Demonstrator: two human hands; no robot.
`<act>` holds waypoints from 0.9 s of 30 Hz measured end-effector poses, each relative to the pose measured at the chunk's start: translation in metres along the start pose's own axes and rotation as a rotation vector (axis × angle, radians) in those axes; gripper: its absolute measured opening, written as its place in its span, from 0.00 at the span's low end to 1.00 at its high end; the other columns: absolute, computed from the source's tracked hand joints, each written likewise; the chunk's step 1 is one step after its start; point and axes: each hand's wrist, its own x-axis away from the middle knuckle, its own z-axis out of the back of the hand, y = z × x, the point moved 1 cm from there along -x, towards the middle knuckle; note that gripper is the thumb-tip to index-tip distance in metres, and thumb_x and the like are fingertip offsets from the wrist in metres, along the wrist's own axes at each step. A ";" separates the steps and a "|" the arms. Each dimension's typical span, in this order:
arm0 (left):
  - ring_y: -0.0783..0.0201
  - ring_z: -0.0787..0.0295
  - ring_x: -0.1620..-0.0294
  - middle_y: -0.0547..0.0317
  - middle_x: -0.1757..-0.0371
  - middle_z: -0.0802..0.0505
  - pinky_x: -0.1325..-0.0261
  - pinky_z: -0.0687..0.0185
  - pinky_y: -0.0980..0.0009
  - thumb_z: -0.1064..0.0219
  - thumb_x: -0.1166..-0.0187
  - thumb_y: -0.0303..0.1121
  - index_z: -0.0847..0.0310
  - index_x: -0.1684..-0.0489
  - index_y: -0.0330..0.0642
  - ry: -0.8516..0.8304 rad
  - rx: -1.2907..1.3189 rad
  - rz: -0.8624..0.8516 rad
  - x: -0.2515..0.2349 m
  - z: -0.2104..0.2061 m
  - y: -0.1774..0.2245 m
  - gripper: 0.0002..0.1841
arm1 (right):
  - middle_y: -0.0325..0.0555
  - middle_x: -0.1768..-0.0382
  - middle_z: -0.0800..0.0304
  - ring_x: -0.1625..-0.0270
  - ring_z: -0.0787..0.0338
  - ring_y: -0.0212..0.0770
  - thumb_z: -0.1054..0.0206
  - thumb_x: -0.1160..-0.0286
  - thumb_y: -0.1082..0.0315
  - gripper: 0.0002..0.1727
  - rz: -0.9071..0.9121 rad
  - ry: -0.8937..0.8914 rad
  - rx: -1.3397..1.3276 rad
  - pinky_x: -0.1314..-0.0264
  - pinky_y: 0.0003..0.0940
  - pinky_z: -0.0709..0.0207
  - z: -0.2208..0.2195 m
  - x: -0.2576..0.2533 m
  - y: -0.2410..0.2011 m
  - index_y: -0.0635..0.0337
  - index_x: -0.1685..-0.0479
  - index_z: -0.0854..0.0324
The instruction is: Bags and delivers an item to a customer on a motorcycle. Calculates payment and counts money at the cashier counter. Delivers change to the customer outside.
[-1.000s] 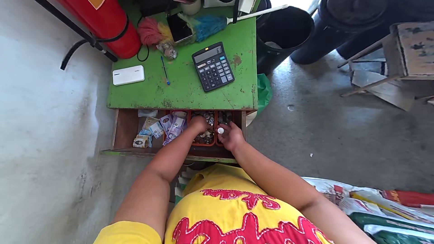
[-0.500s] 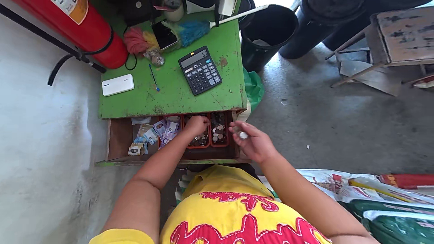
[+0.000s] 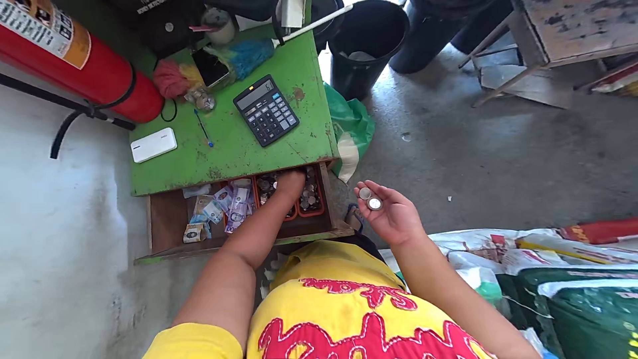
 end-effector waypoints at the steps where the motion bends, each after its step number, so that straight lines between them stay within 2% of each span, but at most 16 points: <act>1: 0.34 0.11 0.38 0.34 0.44 0.08 0.40 0.15 0.37 0.40 0.17 0.23 0.12 0.46 0.32 -0.004 0.010 -0.004 -0.001 -0.002 0.000 0.12 | 0.54 0.53 0.07 0.54 0.04 0.44 0.54 0.08 0.64 0.18 -0.016 0.004 -0.002 0.52 0.33 0.10 0.001 -0.001 0.001 0.64 0.42 0.21; 4: 0.34 0.12 0.36 0.34 0.42 0.08 0.36 0.17 0.37 0.40 0.15 0.28 0.13 0.42 0.34 0.007 0.091 -0.007 -0.004 -0.006 -0.006 0.13 | 0.54 0.53 0.07 0.54 0.04 0.44 0.54 0.08 0.64 0.18 -0.039 0.015 -0.003 0.52 0.33 0.10 0.004 -0.002 -0.001 0.64 0.41 0.22; 7: 0.39 0.11 0.32 0.40 0.39 0.07 0.29 0.20 0.37 0.38 0.14 0.37 0.11 0.37 0.42 0.121 0.304 0.004 -0.015 -0.015 -0.025 0.16 | 0.55 0.52 0.07 0.54 0.04 0.45 0.54 0.08 0.64 0.18 -0.041 0.027 -0.011 0.52 0.34 0.10 0.005 -0.003 -0.004 0.64 0.41 0.22; 9: 0.46 0.10 0.32 0.46 0.39 0.05 0.25 0.22 0.41 0.35 0.17 0.37 0.09 0.36 0.45 0.161 0.510 0.016 -0.016 -0.019 -0.036 0.16 | 0.55 0.52 0.07 0.53 0.04 0.45 0.53 0.08 0.64 0.17 -0.045 0.033 -0.018 0.51 0.34 0.10 0.005 -0.003 -0.005 0.64 0.41 0.21; 11: 0.53 0.09 0.33 0.49 0.39 0.05 0.24 0.20 0.48 0.31 0.18 0.35 0.10 0.37 0.44 0.142 0.793 0.044 -0.012 -0.020 -0.045 0.15 | 0.55 0.52 0.07 0.54 0.04 0.44 0.52 0.09 0.64 0.17 -0.060 0.034 -0.015 0.52 0.33 0.10 0.004 -0.004 -0.005 0.64 0.42 0.21; 14: 0.54 0.09 0.39 0.41 0.35 0.10 0.31 0.16 0.56 0.33 0.17 0.26 0.16 0.33 0.34 0.073 1.271 0.078 0.000 -0.021 -0.050 0.16 | 0.54 0.53 0.08 0.54 0.05 0.44 0.52 0.09 0.64 0.17 -0.093 0.045 -0.003 0.52 0.33 0.10 -0.001 -0.004 -0.004 0.65 0.42 0.21; 16: 0.56 0.10 0.43 0.40 0.35 0.12 0.36 0.13 0.61 0.35 0.16 0.23 0.19 0.31 0.30 0.043 1.529 0.113 0.011 -0.018 -0.047 0.17 | 0.54 0.54 0.08 0.54 0.05 0.44 0.54 0.08 0.64 0.17 -0.112 0.037 0.010 0.52 0.33 0.11 -0.005 -0.003 -0.002 0.64 0.42 0.23; 19: 0.58 0.08 0.53 0.45 0.46 0.10 0.44 0.11 0.64 0.41 0.15 0.19 0.22 0.32 0.30 -0.009 1.794 0.110 0.021 -0.013 -0.048 0.15 | 0.55 0.54 0.08 0.54 0.05 0.44 0.54 0.08 0.64 0.17 -0.124 0.023 0.018 0.53 0.33 0.11 -0.012 -0.003 -0.002 0.64 0.42 0.23; 20: 0.59 0.08 0.56 0.46 0.50 0.09 0.47 0.10 0.65 0.45 0.15 0.19 0.22 0.34 0.30 -0.032 1.859 0.092 0.022 -0.014 -0.049 0.15 | 0.55 0.54 0.08 0.54 0.05 0.44 0.54 0.08 0.64 0.17 -0.126 0.017 0.022 0.53 0.33 0.11 -0.014 -0.002 -0.002 0.64 0.42 0.23; 22: 0.59 0.07 0.59 0.46 0.52 0.09 0.50 0.10 0.66 0.51 0.13 0.21 0.22 0.37 0.30 -0.088 1.931 0.070 0.022 -0.014 -0.050 0.15 | 0.55 0.54 0.08 0.54 0.05 0.44 0.55 0.08 0.64 0.17 -0.128 0.008 0.026 0.53 0.33 0.11 -0.016 -0.001 -0.002 0.64 0.42 0.22; 25: 0.55 0.06 0.57 0.44 0.52 0.07 0.50 0.09 0.63 0.53 0.10 0.27 0.20 0.41 0.30 -0.106 2.004 0.110 0.021 -0.011 -0.048 0.16 | 0.54 0.54 0.08 0.54 0.05 0.44 0.54 0.08 0.64 0.17 -0.129 0.009 0.022 0.53 0.33 0.11 -0.015 0.000 -0.003 0.64 0.43 0.22; 27: 0.53 0.06 0.56 0.43 0.51 0.07 0.49 0.09 0.60 0.52 0.09 0.33 0.19 0.40 0.30 -0.076 2.002 0.166 0.016 -0.012 -0.049 0.18 | 0.55 0.54 0.08 0.54 0.05 0.44 0.54 0.08 0.64 0.17 -0.126 0.015 0.011 0.53 0.33 0.10 -0.012 0.001 -0.005 0.64 0.44 0.22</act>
